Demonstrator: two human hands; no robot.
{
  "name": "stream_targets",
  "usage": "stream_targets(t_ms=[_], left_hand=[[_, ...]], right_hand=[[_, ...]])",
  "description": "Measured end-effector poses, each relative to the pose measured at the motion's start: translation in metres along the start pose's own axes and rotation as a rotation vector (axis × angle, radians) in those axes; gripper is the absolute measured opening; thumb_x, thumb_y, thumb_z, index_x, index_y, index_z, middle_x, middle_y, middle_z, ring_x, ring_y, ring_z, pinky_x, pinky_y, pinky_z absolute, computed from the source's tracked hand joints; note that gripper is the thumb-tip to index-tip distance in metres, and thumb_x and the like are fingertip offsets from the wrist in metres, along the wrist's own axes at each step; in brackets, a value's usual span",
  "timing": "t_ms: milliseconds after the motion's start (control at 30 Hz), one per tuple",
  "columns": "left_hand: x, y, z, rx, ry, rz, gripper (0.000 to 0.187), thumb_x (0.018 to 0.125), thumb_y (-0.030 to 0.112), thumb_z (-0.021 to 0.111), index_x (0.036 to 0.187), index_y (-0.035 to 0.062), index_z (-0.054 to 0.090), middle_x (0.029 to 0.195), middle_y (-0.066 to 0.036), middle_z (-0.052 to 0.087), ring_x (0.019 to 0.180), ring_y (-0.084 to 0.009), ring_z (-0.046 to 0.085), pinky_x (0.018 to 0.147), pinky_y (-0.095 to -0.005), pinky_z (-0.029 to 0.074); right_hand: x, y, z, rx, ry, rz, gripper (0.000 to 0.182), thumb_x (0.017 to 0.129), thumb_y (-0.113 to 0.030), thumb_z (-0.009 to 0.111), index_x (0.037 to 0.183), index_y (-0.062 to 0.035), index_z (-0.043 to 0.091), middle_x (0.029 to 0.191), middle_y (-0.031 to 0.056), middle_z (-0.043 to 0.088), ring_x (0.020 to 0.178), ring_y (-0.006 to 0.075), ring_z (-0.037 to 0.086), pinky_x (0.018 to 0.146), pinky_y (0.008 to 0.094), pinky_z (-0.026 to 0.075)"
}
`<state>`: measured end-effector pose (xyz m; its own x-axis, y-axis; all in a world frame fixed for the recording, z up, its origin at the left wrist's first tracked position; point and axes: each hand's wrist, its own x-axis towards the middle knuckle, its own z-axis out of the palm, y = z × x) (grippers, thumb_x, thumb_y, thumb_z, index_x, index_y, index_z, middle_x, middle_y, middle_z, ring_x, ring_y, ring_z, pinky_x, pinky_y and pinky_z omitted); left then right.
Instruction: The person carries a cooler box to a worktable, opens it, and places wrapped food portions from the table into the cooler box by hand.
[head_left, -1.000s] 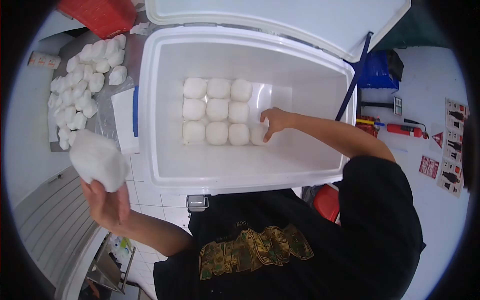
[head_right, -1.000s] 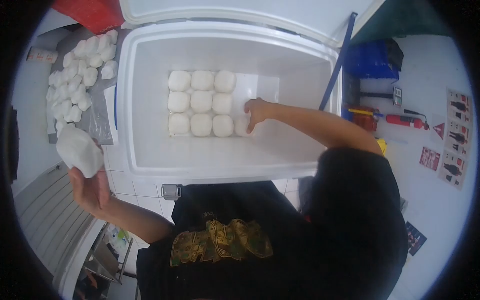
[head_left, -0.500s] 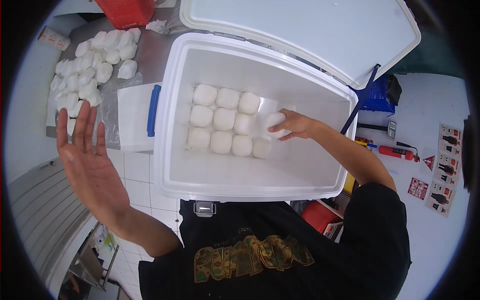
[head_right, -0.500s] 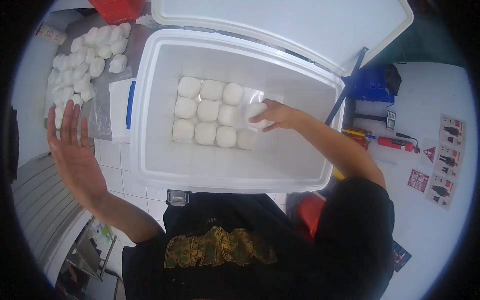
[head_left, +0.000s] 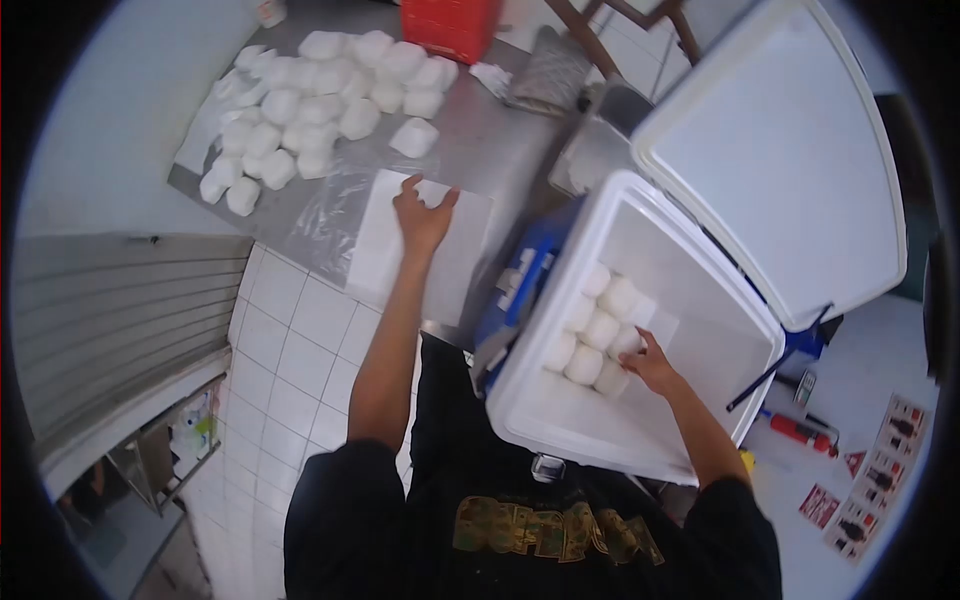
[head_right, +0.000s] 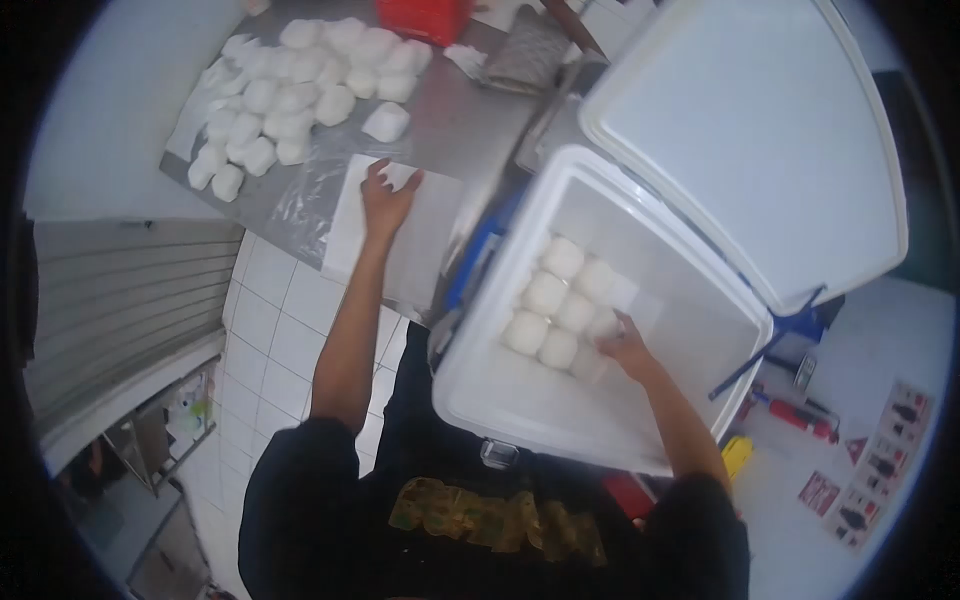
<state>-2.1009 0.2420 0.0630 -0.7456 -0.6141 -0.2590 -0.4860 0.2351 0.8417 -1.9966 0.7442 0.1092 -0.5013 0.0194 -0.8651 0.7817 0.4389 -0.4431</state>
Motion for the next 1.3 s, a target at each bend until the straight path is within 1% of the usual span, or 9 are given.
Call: stream_targets(t_ms=[200, 300, 500, 600, 700, 933, 1000, 1133, 1300], left_hand=[[0.112, -0.010, 0.028, 0.645, 0.270, 0.371, 0.083, 0.078, 0.036, 0.084, 0.148, 0.0132, 0.044, 0.139, -0.018, 0.049, 0.128, -0.0379, 0.049, 0.104, -0.0534, 0.041], [0.144, -0.008, 0.026, 0.681, 0.014, 0.374, 0.082, 0.078, 0.033, 0.084, 0.147, 0.0125, 0.045, 0.137, -0.017, 0.051, 0.124, -0.0376, 0.050, 0.102, -0.0519, 0.041], [0.139, -0.027, 0.036, 0.217, 0.226, 0.372, 0.059, 0.084, 0.021, 0.076, 0.136, 0.0066, 0.053, 0.131, -0.014, 0.056, 0.119, -0.0333, 0.055, 0.101, -0.0455, 0.043], [0.097, 0.003, -0.008, -1.200, -0.468, -0.231, 0.068, 0.084, 0.029, 0.075, 0.139, -0.0016, 0.049, 0.126, -0.019, 0.061, 0.117, -0.0346, 0.057, 0.098, -0.0451, 0.046], [0.018, 0.084, -0.074, -1.507, -1.005, -0.173, 0.061, 0.089, 0.025, 0.068, 0.139, -0.0024, 0.047, 0.134, -0.018, 0.059, 0.116, -0.0332, 0.059, 0.099, -0.0439, 0.047], [-0.143, 0.241, -0.095, -1.418, -1.114, 0.235, 0.075, 0.085, 0.034, 0.065, 0.147, -0.0033, 0.044, 0.152, -0.022, 0.045, 0.148, -0.0411, 0.031, 0.122, -0.0500, 0.025], [-0.160, 0.251, -0.083, -0.889, -0.963, 0.662, 0.079, 0.085, 0.035, 0.066, 0.149, -0.0035, 0.042, 0.155, -0.022, 0.043, 0.152, -0.0398, 0.020, 0.123, -0.0490, 0.016], [-0.204, 0.258, -0.059, -0.424, -0.619, 0.831, 0.091, 0.092, 0.051, 0.062, 0.158, -0.0023, 0.027, 0.165, -0.020, 0.027, 0.155, -0.0365, 0.008, 0.124, -0.0462, 0.004], [-0.208, 0.243, -0.100, -0.427, -0.360, 0.606, 0.140, 0.066, 0.103, 0.037, 0.162, 0.0040, 0.018, 0.163, -0.024, 0.027, 0.154, -0.0354, 0.020, 0.123, -0.0484, 0.011]], right_hand=[[-0.037, -0.047, 0.013, -0.283, 0.355, -0.191, 0.083, 0.089, -0.020, 0.079, 0.155, -0.0133, 0.030, 0.130, 0.0163, 0.052, 0.110, 0.0218, 0.059, 0.086, 0.0358, 0.055], [-0.087, -0.100, 0.047, -0.123, 0.339, -0.256, 0.076, 0.093, -0.023, 0.075, 0.153, -0.0096, 0.032, 0.126, 0.0145, 0.057, 0.109, 0.0195, 0.059, 0.087, 0.0354, 0.054], [-0.140, -0.171, 0.088, -0.149, 0.260, -0.560, 0.061, 0.096, -0.017, 0.069, 0.147, -0.0024, 0.038, 0.119, 0.0120, 0.062, 0.113, 0.0178, 0.058, 0.092, 0.0346, 0.052], [-0.174, -0.209, 0.101, -0.092, 0.201, -0.762, 0.053, 0.091, -0.007, 0.073, 0.139, -0.0056, 0.050, 0.126, 0.0100, 0.060, 0.115, 0.0188, 0.059, 0.094, 0.0343, 0.051], [-0.202, -0.246, 0.113, -0.156, 0.000, -0.971, 0.059, 0.089, -0.004, 0.075, 0.142, -0.0062, 0.048, 0.125, 0.0089, 0.059, 0.117, 0.0185, 0.059, 0.095, 0.0341, 0.050], [-0.238, -0.278, 0.141, 0.260, -0.406, -1.018, 0.064, 0.097, -0.015, 0.070, 0.151, -0.0062, 0.036, 0.135, 0.0090, 0.052, 0.128, 0.0156, 0.049, 0.099, 0.0351, 0.049], [-0.242, -0.267, 0.133, 0.462, -0.410, -1.038, 0.061, 0.099, -0.020, 0.069, 0.148, -0.0037, 0.038, 0.135, 0.0092, 0.054, 0.128, 0.0156, 0.050, 0.102, 0.0341, 0.048], [-0.226, -0.233, 0.070, 0.697, -0.594, -0.879, 0.058, 0.095, -0.021, 0.074, 0.143, -0.0036, 0.045, 0.131, 0.0088, 0.061, 0.122, 0.0175, 0.057, 0.105, 0.0334, 0.046], [-0.160, -0.166, -0.007, 0.404, -0.170, -0.635, 0.076, 0.086, -0.022, 0.083, 0.145, -0.0010, 0.039, 0.132, 0.0115, 0.060, 0.125, 0.0213, 0.056, 0.107, 0.0361, 0.044]])
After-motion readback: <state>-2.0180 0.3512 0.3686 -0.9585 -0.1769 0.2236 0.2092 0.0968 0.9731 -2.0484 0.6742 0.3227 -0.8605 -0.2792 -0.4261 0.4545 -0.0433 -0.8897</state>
